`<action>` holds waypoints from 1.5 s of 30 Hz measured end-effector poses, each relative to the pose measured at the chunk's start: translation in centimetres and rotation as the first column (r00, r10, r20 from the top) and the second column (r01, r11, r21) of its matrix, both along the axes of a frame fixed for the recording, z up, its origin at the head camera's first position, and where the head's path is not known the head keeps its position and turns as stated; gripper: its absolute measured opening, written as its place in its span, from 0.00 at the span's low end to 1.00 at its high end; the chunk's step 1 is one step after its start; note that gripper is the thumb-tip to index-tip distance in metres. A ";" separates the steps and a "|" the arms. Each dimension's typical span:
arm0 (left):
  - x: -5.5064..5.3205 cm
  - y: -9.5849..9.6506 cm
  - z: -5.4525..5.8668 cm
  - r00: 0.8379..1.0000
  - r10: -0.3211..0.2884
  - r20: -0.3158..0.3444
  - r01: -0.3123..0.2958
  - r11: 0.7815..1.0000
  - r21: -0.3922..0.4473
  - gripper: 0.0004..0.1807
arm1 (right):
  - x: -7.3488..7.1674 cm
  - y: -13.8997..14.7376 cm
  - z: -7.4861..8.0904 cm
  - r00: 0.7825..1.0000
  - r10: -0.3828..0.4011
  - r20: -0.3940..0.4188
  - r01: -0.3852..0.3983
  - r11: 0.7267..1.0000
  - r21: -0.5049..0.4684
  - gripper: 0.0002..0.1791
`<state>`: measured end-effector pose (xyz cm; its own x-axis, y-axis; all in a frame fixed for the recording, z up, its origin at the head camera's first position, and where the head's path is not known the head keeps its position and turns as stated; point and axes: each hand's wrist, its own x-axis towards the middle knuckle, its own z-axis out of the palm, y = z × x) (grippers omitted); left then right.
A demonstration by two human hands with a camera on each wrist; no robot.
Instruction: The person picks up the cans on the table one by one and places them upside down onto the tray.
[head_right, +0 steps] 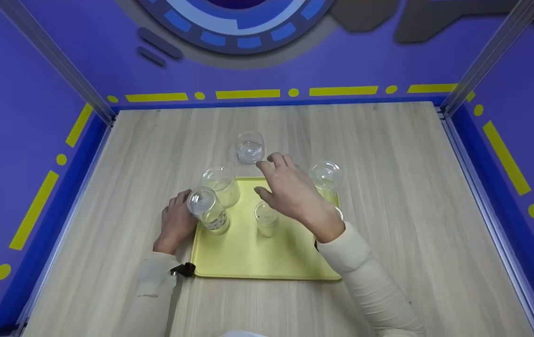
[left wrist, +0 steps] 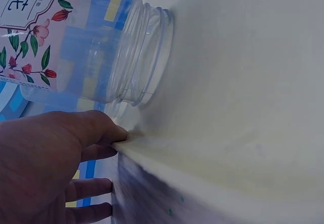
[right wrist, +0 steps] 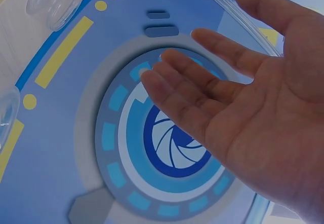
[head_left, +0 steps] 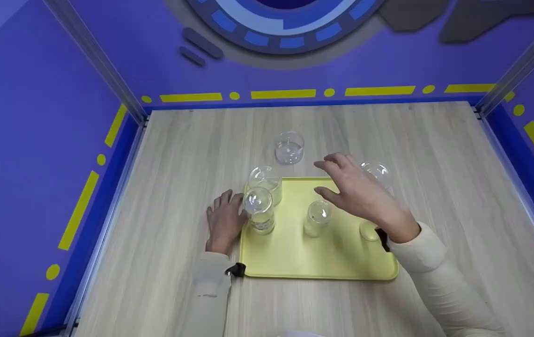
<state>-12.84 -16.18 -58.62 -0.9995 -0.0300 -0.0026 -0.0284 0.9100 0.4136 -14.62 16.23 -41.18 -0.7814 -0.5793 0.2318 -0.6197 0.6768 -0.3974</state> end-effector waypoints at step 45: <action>0.0 0.1 0.1 1.000 0.011 -0.006 -0.011 1.000 -0.012 0.22 | -12.6 -5.4 -3.5 0.975 -0.100 0.198 0.044 0.963 0.267 0.34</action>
